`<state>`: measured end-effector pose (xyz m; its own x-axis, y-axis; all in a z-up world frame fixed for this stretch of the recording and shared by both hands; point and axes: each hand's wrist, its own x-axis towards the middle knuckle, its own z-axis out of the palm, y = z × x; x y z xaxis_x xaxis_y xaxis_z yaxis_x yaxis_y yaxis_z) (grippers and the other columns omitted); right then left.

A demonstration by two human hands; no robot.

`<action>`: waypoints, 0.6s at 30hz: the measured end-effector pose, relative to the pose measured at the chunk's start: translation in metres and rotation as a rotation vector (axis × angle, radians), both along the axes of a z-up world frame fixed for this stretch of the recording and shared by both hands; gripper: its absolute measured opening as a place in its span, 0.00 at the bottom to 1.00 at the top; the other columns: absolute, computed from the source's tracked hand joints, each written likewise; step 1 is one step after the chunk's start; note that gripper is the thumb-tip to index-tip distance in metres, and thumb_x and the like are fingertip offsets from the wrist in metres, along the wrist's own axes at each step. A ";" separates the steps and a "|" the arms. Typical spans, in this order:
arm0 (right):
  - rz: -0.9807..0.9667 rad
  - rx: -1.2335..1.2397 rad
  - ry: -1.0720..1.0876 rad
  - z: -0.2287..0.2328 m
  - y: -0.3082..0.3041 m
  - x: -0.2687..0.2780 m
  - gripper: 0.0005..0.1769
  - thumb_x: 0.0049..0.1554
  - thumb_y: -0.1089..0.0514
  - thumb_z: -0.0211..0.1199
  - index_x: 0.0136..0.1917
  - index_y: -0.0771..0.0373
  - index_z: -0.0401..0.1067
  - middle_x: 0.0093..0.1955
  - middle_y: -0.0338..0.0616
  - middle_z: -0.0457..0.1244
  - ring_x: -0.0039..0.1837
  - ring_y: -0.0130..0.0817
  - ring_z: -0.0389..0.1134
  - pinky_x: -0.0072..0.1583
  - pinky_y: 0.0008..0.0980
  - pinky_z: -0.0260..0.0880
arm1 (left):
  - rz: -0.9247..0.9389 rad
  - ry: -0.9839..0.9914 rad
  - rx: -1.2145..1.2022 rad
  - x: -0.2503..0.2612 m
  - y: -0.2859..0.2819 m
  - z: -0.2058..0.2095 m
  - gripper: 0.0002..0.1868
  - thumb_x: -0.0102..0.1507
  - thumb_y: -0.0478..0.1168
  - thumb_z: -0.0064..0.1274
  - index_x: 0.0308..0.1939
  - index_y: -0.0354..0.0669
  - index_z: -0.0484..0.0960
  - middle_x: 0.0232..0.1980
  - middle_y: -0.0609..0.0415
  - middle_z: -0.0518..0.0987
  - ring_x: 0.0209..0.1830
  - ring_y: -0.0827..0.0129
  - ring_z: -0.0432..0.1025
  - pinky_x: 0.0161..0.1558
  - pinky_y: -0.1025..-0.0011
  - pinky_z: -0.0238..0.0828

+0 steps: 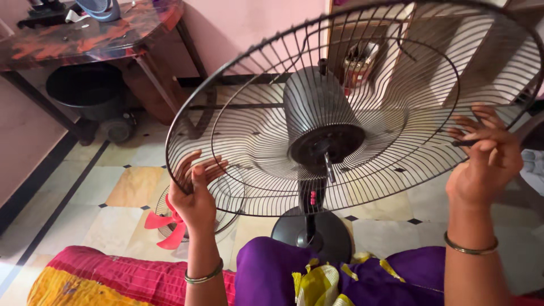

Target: The person uses a screwdriver to tighten a screw on the central hub of a standing electric fan. They repeatedly adjust the screw and test the fan head by hand, keeping the fan blades off to the side.

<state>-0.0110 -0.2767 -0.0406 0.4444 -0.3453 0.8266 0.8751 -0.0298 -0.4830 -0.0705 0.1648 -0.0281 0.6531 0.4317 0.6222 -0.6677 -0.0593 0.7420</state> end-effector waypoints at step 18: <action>0.758 0.336 0.197 0.034 -0.041 0.020 0.13 0.73 0.50 0.62 0.53 0.61 0.67 0.65 0.53 0.64 0.66 0.43 0.67 0.69 0.40 0.70 | -0.090 0.022 -0.110 0.038 0.024 -0.017 0.16 0.75 0.36 0.43 0.64 0.30 0.68 0.46 0.36 0.83 0.41 0.55 0.83 0.44 0.64 0.83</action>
